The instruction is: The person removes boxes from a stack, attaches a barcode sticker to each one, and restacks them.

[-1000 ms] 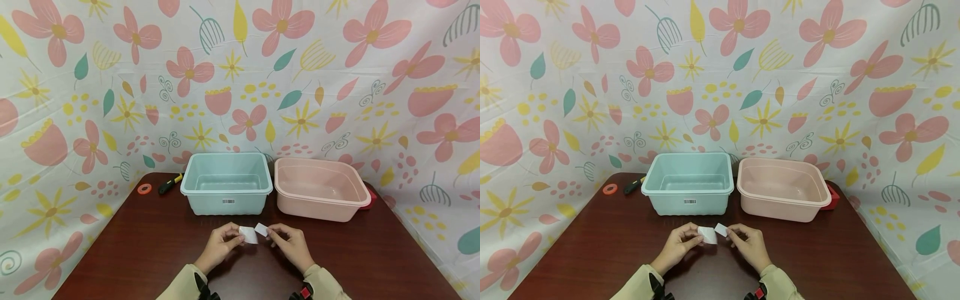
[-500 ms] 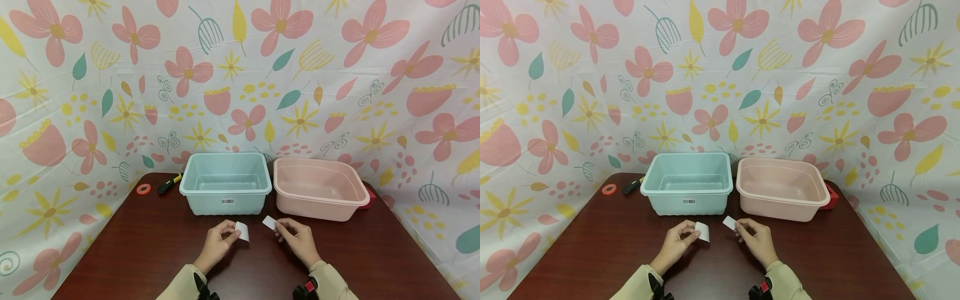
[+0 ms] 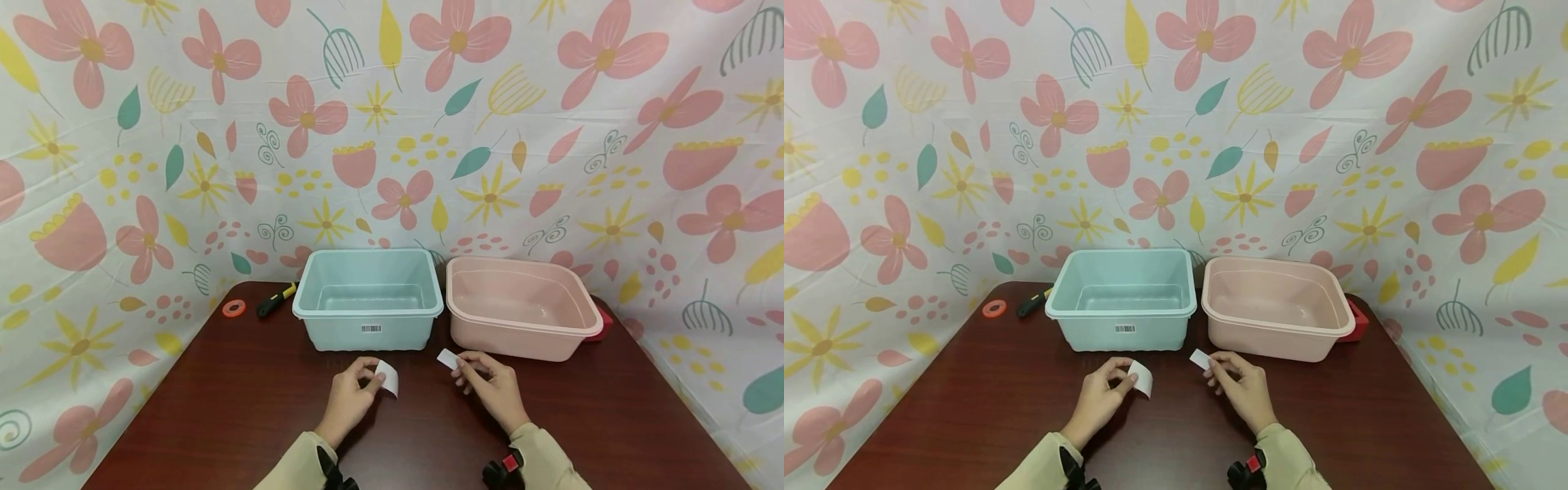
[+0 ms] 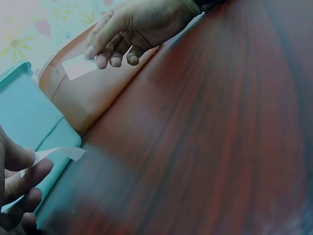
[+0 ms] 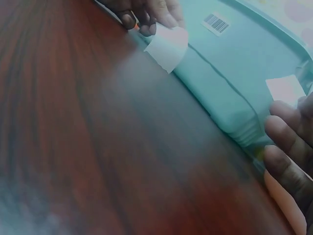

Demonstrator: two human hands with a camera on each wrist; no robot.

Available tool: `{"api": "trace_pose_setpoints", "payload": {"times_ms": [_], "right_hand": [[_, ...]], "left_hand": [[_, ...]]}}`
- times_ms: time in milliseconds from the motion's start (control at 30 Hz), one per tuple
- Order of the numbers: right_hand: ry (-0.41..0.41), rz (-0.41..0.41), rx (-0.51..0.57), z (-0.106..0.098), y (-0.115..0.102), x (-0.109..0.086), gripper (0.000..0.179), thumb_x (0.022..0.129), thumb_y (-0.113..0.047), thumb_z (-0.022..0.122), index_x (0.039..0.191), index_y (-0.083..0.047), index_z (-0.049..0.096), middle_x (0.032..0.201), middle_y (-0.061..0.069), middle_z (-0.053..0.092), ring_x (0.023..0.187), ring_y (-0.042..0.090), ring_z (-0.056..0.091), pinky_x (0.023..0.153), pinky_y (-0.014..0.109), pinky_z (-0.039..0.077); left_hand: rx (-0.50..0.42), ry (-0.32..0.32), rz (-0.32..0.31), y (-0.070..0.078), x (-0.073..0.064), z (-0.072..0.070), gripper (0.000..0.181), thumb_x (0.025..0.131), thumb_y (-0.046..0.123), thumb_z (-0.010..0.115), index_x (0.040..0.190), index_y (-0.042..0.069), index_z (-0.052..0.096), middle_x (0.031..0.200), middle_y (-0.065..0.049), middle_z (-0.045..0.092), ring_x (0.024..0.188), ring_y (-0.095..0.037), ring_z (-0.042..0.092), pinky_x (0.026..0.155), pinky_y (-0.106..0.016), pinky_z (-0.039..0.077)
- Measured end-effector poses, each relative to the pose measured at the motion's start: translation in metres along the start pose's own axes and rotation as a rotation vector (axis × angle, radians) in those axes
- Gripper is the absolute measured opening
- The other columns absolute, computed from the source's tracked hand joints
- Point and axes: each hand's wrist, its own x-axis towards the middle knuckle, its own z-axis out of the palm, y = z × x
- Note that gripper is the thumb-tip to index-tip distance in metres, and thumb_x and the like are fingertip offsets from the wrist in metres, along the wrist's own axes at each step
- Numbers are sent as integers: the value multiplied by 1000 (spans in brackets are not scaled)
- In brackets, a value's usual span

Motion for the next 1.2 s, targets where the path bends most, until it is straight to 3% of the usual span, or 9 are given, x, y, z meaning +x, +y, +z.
{"api": "trace_pose_setpoints", "payload": {"times_ms": [267, 433, 633, 933, 1033, 1100, 1200], "right_hand": [[-2, -5, 1, -3, -1, 0, 11, 96, -1, 66, 105, 5, 70, 89, 24, 73, 71, 41, 68, 53, 42, 57], [6, -8, -8, -4, -1, 0, 12, 96, -2, 67, 105, 4, 71, 93, 24, 73, 73, 42, 68, 52, 41, 57], [15, -16, -31, -5, 2, 0, 13, 95, -2, 68, 107, 2, 72, 96, 22, 74, 75, 41, 68, 51, 41, 56], [24, -7, -57, -10, 1, -5, 17, 92, 4, 69, 110, 4, 70, 87, 22, 73, 67, 39, 67, 50, 40, 55], [28, 0, -46, -11, -1, -6, 22, 92, 13, 62, 110, 5, 70, 85, 21, 72, 63, 38, 65, 50, 41, 55], [35, -11, -28, -13, -2, -8, 27, 91, 19, 56, 109, 5, 70, 84, 22, 71, 63, 37, 64, 50, 41, 55], [43, -63, -5, -15, -4, -9, 26, 92, 20, 52, 106, 8, 69, 81, 25, 69, 60, 36, 63, 49, 40, 54]], "left_hand": [[47, 60, 16, 4, 1, 1, 33, 93, 19, 73, 124, 13, 66, 97, 5, 70, 77, -9, 59, 67, -27, 48], [52, 106, 19, 4, 2, 1, 42, 91, 15, 75, 130, 8, 62, 107, 1, 69, 83, -12, 60, 68, -28, 48], [104, 173, -15, 5, 0, -1, 43, 91, 19, 76, 131, 12, 62, 114, 4, 68, 93, -14, 60, 72, -31, 48], [158, 257, -28, 8, -1, -3, 43, 90, 23, 76, 130, 14, 63, 120, 5, 64, 111, -19, 54, 85, -46, 46], [173, 300, 52, 7, -1, -3, 39, 90, 24, 77, 126, 13, 66, 121, 2, 63, 114, -22, 52, 93, -49, 42], [180, 331, 170, 6, 0, -1, 33, 90, 26, 77, 120, 14, 68, 117, 2, 64, 112, -22, 53, 94, -45, 41], [140, 328, 410, 8, 0, 4, 21, 91, 22, 76, 110, 16, 69, 103, 4, 66, 99, -20, 56, 84, -38, 45]]}}
